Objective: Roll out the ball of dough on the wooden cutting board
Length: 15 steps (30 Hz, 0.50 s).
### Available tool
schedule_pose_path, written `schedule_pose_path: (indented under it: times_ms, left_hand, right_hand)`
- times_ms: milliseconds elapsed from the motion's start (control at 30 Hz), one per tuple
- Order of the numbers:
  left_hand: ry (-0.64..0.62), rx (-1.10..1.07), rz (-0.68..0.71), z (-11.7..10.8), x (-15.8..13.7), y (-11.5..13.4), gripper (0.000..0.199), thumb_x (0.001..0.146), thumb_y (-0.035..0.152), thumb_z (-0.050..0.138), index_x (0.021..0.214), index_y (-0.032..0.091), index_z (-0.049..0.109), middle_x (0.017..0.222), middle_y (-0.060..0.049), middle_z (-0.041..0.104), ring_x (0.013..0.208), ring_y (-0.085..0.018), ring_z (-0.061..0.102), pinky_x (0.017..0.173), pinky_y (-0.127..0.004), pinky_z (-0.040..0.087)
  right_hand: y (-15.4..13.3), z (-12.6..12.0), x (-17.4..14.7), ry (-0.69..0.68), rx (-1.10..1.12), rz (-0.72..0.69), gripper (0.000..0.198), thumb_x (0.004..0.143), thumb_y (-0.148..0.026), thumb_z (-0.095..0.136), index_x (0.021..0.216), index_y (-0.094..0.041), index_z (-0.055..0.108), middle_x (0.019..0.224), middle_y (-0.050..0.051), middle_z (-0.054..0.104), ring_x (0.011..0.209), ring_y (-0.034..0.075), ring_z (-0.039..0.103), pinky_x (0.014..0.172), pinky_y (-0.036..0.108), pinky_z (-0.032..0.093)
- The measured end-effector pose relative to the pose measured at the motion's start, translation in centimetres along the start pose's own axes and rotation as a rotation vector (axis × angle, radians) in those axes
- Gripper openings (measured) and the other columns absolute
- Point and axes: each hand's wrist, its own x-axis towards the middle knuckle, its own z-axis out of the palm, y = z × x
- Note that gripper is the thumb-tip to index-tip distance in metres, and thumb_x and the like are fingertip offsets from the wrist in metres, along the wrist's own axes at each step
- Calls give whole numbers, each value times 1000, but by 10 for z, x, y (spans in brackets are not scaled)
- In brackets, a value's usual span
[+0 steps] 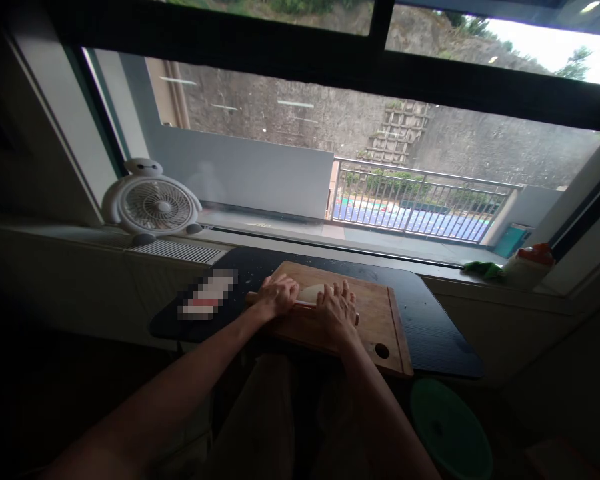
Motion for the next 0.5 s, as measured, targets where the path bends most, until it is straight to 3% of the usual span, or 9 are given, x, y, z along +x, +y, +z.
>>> schedule_pose_path:
  times_ms: [133,233,333,500]
  left_hand:
    - [-52,5,-42,3,38,-4,39,88,41,35,83,21,67,99,-8,69,105,-25,54,98,-48,30]
    - [-64,6,-46,1,42,-3,38,87,44,36,83,21,67,99,-8,69,105,-25,55,97,-47,32]
    - [-36,9,-7,-1,19,-1,38,88,44,34,92,23,66,111,-5,65,115,-25,49,102,-47,27]
    - [179,42,168,-3,-52,-2,45,92,41,28,115,17,59,124,-10,57,127,-26,38,109,-48,18]
  right_hand:
    - [6,1,35,-86,41,40,48,93,-44,21,130,-23,45,138,9,42,134,29,22,103,49,23]
    - [6,0,36,-82,40,45,48,93,-44,21,127,-23,48,136,9,44,132,29,26,102,50,24]
    - [1,0,14,-6,27,15,46,93,-41,22,128,-24,47,139,7,41,134,26,21,106,47,19]
    - [-5,5,-49,64,6,-32,45,94,-36,25,132,-22,44,140,4,41,136,22,19,108,41,16]
